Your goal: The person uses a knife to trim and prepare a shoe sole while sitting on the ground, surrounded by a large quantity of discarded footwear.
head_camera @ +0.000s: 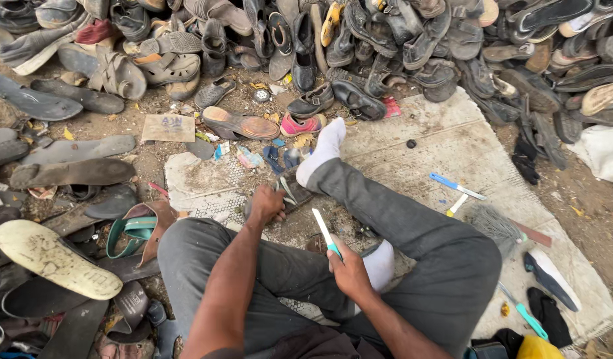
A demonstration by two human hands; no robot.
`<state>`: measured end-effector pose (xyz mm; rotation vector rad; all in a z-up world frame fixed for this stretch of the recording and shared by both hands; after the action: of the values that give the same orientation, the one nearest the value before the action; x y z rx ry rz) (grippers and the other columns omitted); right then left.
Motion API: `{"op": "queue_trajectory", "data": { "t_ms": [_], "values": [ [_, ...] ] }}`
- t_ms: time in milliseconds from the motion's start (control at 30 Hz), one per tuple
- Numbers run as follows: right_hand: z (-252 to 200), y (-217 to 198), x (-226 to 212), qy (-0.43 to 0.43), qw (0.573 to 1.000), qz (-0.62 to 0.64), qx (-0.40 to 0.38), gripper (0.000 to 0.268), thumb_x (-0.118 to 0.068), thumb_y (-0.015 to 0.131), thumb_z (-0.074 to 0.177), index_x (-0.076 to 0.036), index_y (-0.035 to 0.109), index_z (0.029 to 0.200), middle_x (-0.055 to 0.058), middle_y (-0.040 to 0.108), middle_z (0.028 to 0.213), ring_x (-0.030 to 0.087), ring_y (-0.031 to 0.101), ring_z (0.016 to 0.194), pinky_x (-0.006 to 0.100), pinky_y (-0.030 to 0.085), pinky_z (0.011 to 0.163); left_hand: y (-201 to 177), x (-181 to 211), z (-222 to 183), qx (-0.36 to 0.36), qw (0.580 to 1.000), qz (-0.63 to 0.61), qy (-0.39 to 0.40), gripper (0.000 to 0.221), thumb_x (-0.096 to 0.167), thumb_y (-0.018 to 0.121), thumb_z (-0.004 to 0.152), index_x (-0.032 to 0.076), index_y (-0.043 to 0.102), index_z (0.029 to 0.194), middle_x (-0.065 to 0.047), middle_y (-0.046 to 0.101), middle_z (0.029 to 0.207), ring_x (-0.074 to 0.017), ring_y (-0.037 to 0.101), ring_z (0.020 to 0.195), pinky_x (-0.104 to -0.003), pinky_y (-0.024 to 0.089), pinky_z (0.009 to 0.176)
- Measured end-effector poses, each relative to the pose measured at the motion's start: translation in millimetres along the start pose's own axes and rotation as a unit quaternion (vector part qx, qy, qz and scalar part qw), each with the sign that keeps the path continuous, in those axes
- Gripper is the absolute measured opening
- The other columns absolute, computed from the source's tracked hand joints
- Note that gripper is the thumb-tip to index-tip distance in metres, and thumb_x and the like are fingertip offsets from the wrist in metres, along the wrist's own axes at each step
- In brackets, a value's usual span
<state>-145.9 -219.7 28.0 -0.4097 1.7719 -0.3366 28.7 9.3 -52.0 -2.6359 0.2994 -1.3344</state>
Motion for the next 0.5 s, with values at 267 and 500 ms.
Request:
{"op": "queue_trajectory", "data": {
  "t_ms": [267,500],
  "values": [
    [99.4,42.8,44.6,0.035,0.997,-0.036,-0.065,0.041,-0.019,0.061,0.098,-0.006,0.064,0.136,0.013,0.063,0.070,0.023,0.060,0.061,0.038,0.050,0.062,15.1,-18.9,0.9,-0.071,0.990,-0.119,-0.016,0.021,0.013,0.059,0.096,-0.003,0.064,0.083,-0.012,0.066,0.063,-0.0221,0.064,0.043,-0.038,0.055,0.037],
    [107.5,68.7,22.3,-0.049,0.992,-0.117,-0.025,0.038,-0.020,0.058,0.100,-0.006,0.064,0.135,0.025,0.073,0.099,0.040,0.073,0.089,0.045,0.056,0.080,10.7,-28.5,16.6,-0.095,0.989,-0.111,-0.010,0.025,0.014,0.066,0.094,-0.003,0.064,0.077,-0.010,0.065,0.058,-0.0183,0.057,0.039,-0.035,0.045,0.034]
  ]
}}
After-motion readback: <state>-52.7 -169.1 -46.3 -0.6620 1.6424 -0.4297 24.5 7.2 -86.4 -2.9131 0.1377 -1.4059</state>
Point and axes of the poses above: each hand's wrist, its own z-axis towards the middle knuckle, its own y-axis out of the palm, x = y × z, the point moved 8 cm from there along z, towards the middle knuckle
